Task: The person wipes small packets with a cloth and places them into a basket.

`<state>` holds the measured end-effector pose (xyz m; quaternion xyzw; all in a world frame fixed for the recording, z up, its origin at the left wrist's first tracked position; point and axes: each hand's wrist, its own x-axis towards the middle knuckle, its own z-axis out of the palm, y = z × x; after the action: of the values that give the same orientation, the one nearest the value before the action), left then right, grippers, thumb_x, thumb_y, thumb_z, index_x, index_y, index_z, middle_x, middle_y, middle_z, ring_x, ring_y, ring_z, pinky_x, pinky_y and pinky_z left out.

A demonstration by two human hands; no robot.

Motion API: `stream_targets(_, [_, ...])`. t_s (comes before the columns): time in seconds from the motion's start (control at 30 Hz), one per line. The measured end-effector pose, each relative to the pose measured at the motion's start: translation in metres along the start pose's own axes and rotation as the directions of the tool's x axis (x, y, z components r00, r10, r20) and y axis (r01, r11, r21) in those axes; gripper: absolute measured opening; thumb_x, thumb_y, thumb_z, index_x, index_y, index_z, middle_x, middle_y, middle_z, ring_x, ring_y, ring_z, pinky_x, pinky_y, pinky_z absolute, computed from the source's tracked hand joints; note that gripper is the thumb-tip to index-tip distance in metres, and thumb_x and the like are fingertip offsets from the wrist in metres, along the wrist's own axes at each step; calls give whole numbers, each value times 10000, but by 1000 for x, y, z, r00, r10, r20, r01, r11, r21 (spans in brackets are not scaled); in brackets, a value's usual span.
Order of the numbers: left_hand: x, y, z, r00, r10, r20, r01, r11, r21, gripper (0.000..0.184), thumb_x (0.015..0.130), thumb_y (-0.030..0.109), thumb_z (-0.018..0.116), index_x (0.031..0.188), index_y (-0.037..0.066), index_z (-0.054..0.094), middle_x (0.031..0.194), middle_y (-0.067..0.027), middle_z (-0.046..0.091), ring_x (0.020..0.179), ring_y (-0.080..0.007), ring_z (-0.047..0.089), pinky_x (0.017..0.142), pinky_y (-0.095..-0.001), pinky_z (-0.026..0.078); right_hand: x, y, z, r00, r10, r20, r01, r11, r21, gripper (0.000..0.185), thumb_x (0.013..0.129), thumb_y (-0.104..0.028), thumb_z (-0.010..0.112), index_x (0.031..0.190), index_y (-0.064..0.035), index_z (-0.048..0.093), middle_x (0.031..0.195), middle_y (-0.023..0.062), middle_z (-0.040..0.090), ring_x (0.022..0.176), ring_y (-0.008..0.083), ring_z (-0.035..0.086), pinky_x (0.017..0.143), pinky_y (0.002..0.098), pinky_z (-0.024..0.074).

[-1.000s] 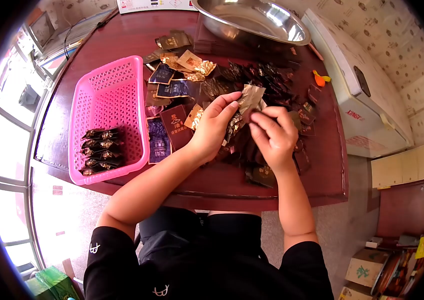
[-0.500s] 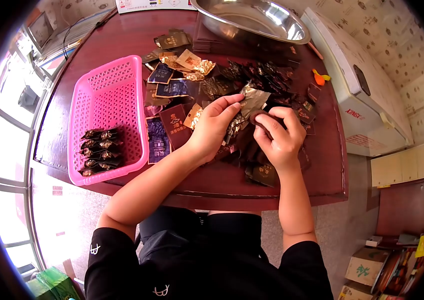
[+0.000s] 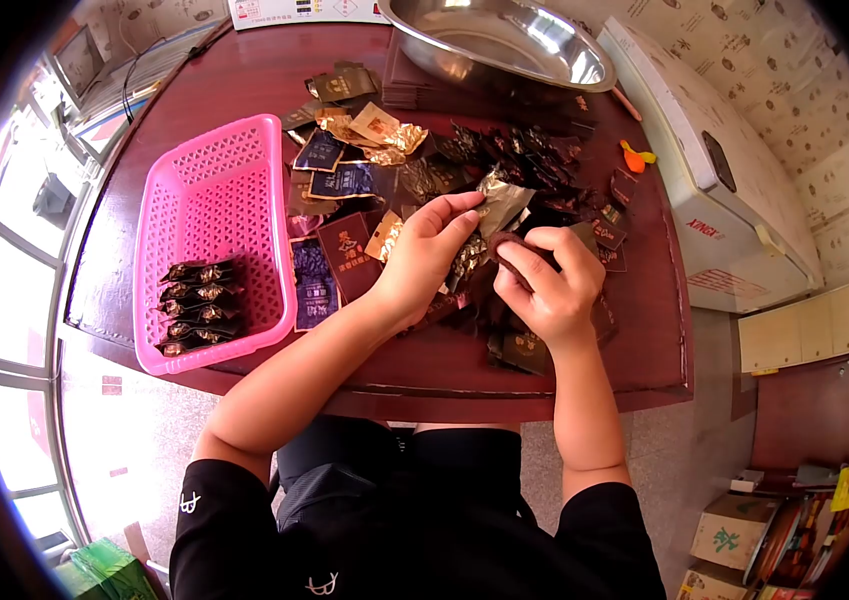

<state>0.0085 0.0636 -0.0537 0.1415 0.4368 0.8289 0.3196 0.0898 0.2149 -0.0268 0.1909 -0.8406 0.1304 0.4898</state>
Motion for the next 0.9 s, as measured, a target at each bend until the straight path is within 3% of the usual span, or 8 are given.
stream_targets(0.17, [1,-7,3,1000,29,10,-30,999,33,285,1032,125,486,1287,6,534,1143,-64,633,1020,-94,607,883,-255,516,-5,16,4,969,213,-122,-225,970,-93,219,698,-30,740,909,-83,713,841,61,606,689,254,626,579,350,516])
stream_targets(0.23, [0,-6,2,999,34,-13,-33,999,15,249,1041,151,471,1247,38,554,1114,-51,625,983,-100,609,866,-258,521,-4,13,4,972,148,-181,-165,983,-83,205,699,-39,739,897,-85,713,842,59,608,678,243,621,565,337,509])
stream_targets(0.37, [3,-4,-2,998,46,-44,-51,990,-129,213,1049,186,457,1191,73,569,1071,-23,610,951,-101,610,817,-251,522,1,-12,4,993,-78,84,55,967,247,270,626,-71,774,886,-137,741,845,24,606,673,196,606,555,319,496])
stream_targets(0.57, [-1,0,-4,979,-206,8,204,965,-163,204,1054,304,456,1059,148,587,963,27,580,802,-74,529,641,-250,442,-4,-1,14,998,64,23,-67,987,149,260,684,-1,758,931,-78,734,870,52,619,713,228,626,589,338,514])
stream_targets(0.6, [2,-5,-11,972,-175,159,205,959,-195,263,1051,387,441,1065,173,593,966,33,571,773,-82,488,655,-233,390,-6,1,13,983,183,12,-183,969,164,249,714,9,751,954,-53,722,879,69,624,723,247,631,605,345,518])
stream_targets(0.7, [-5,1,-5,946,-262,191,298,936,-188,347,1050,465,392,1096,184,591,982,38,558,788,-98,468,716,-265,398,-6,2,14,962,267,-64,-254,955,156,256,739,1,741,987,-59,721,947,77,631,780,260,626,647,350,513])
stream_targets(0.77, [-16,15,15,936,-350,41,353,932,-83,624,1009,631,280,1394,181,476,1329,-5,536,1190,-184,535,949,-371,432,-1,-8,13,992,125,7,-125,986,108,245,751,-29,746,991,-74,726,1021,72,630,912,284,594,769,391,500])
stream_targets(0.9, [-7,1,0,936,-253,244,306,928,-212,671,994,656,279,1442,177,424,1355,-42,546,1206,-197,538,980,-385,458,-4,-9,20,982,81,171,-93,994,62,278,822,-96,708,1099,-80,703,1388,70,557,1191,352,520,1054,512,377])
